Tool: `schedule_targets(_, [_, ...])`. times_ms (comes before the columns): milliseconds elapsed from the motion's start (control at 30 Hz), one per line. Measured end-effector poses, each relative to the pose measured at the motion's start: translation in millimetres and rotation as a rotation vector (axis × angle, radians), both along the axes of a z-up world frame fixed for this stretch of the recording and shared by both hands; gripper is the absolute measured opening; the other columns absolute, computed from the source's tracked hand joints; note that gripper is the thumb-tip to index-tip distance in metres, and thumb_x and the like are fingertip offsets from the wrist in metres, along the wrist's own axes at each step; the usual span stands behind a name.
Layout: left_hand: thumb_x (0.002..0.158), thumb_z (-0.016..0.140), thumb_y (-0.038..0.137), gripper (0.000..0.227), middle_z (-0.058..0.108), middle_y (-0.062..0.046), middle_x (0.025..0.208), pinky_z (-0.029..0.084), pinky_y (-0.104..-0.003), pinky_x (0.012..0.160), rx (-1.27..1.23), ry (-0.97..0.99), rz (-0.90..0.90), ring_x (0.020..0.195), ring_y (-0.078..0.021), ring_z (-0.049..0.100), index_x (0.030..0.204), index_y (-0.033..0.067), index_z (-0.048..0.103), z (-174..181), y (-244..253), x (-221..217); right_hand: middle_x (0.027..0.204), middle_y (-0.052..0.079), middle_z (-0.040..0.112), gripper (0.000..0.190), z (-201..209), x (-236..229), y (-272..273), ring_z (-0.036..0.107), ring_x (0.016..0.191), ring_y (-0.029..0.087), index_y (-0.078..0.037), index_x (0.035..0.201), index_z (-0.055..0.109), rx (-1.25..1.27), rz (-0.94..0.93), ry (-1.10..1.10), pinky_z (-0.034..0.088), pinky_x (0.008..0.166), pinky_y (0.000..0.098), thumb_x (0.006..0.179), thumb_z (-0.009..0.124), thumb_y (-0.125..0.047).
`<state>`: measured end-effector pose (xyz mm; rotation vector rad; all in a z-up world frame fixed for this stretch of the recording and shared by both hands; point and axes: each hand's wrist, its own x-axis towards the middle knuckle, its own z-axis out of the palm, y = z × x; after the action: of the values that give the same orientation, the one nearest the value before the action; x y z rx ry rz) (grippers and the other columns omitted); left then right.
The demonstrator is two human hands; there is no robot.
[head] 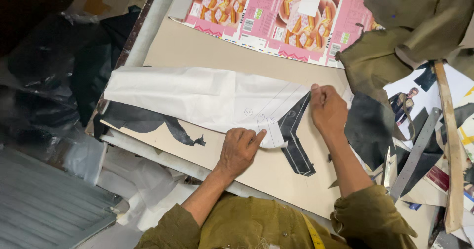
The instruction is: The person uses shears to cut a dark fabric piece along a marked line, then places a paper pattern on a white fabric and traces its outline with a pencil. The person continues to cut the white fabric along the traced lines and marks additional sections on the dark fabric.
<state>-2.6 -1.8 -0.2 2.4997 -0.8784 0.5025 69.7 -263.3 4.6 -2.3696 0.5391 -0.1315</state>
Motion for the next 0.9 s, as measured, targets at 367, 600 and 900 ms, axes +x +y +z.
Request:
schedule_targets(367, [0.069,0.074,0.022,0.033,0.064,-0.006,0.108,0.048,-0.044,0.084,0.441,0.597,-0.209,0.102,-0.0262,0.058,0.1,0.0113,0.074,41.5,-8.9,56.7,0.091,0.009,0.072,0.049,0.0,-93.1,51.1,0.066,0.07,0.013,-0.003,0.127,0.063,0.639,0.106,0.319,0.054,0.063,0.0282,0.083,0.078,-0.018])
schedule_targets(600, [0.06,0.087,0.06,0.079,0.064,-0.013,0.11,0.044,-0.051,0.079,0.455,0.297,0.105,0.099,-0.0343,0.06,0.112,0.0067,0.061,35.8,-23.7,159.7,0.089,0.005,0.073,0.045,4.3,-108.5,52.7,0.07,0.072,0.011,-0.005,0.121,0.063,0.603,0.152,0.25,0.055,0.065,0.0261,0.079,0.078,-0.011])
schedule_targets(900, [0.08,0.076,0.065,0.054,0.066,-0.003,0.066,0.035,-0.045,0.071,0.4,0.116,0.095,0.063,-0.0241,0.06,0.087,0.012,0.065,7.4,29.8,144.0,0.092,0.015,0.077,0.027,1.7,-116.4,56.7,0.073,0.08,0.021,-0.007,0.111,0.074,0.421,0.166,0.15,0.057,0.076,0.032,0.085,0.07,-0.012])
